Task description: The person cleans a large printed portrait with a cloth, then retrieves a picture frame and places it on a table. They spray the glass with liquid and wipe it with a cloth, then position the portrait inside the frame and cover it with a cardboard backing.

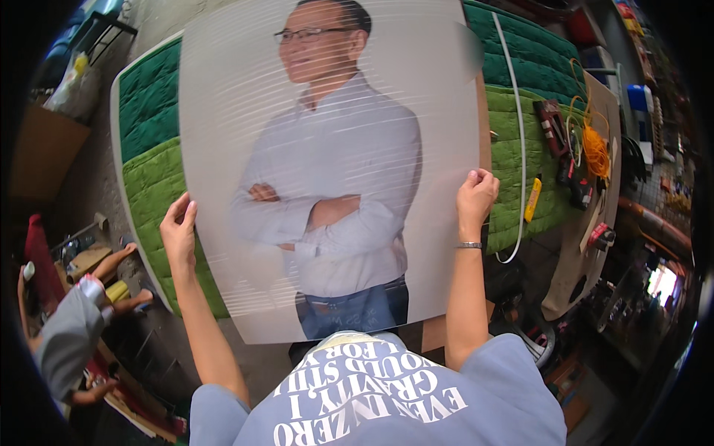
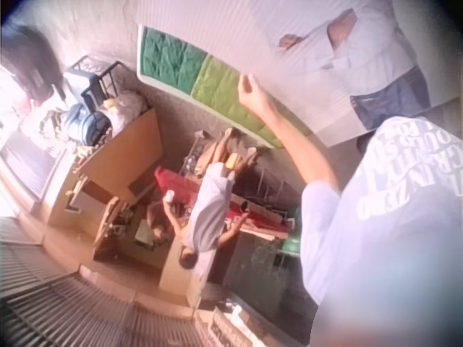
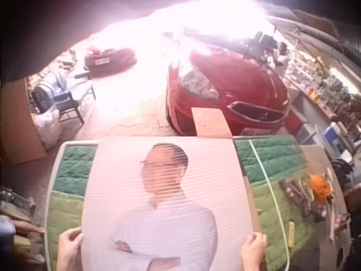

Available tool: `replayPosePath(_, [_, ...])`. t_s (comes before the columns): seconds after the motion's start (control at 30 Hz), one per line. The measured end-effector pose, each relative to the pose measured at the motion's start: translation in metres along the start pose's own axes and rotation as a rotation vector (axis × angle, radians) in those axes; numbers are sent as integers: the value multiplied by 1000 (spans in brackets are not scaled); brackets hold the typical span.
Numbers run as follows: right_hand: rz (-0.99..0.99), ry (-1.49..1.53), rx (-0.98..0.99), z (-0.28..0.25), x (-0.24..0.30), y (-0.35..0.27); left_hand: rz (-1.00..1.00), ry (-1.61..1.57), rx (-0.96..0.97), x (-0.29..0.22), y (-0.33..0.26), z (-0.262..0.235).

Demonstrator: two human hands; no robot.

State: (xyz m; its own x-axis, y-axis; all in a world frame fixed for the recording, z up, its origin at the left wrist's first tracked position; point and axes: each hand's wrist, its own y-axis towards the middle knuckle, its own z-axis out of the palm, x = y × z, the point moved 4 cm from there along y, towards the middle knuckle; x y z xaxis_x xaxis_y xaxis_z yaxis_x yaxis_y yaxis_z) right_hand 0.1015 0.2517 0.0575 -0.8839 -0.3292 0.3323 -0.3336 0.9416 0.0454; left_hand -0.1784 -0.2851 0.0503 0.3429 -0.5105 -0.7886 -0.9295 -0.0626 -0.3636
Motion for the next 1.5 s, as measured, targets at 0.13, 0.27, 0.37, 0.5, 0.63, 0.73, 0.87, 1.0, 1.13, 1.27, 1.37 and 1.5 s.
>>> replayPosePath(0.13, [-23, -59, -21, 4, -2, 4, 40, 183, -33, 1, 3, 4])
replayPosePath(0.27, [14, -39, -47, 14, -16, 19, -6, 106, -53, 9, 16, 3])
replayPosePath(0.37, [85, 1, -59, 25, -31, 35, -53, 47, -1, 14, 25, 1])
replayPosePath(0.5, [179, 122, -5, 35, -46, 48, -76, -5, 68, 17, 25, -3])
replayPosePath(0.63, [243, 332, 63, 32, -44, 46, -121, -98, 73, 20, 17, -19])
replayPosePath(0.73, [210, 349, 83, 25, -25, 34, -94, -168, 96, 26, 13, -48])
replayPosePath(0.87, [200, 365, 118, 28, 20, 5, -69, -113, 90, 46, 27, -111])
replayPosePath(1.0, [226, 432, 262, 59, 84, -38, -94, -84, 53, 73, 71, -176])
replayPosePath(1.13, [245, 444, 123, 79, 142, -76, -93, -24, 47, 89, 121, -220])
replayPosePath(1.27, [194, 358, 156, 91, 172, -90, -78, 83, 70, 102, 166, -227])
replayPosePath(1.37, [147, 220, 183, 93, 176, -85, -78, 114, 100, 116, 183, -221])
replayPosePath(1.5, [-1, 208, 375, 74, 162, -74, -50, 130, 89, 126, 188, -219])
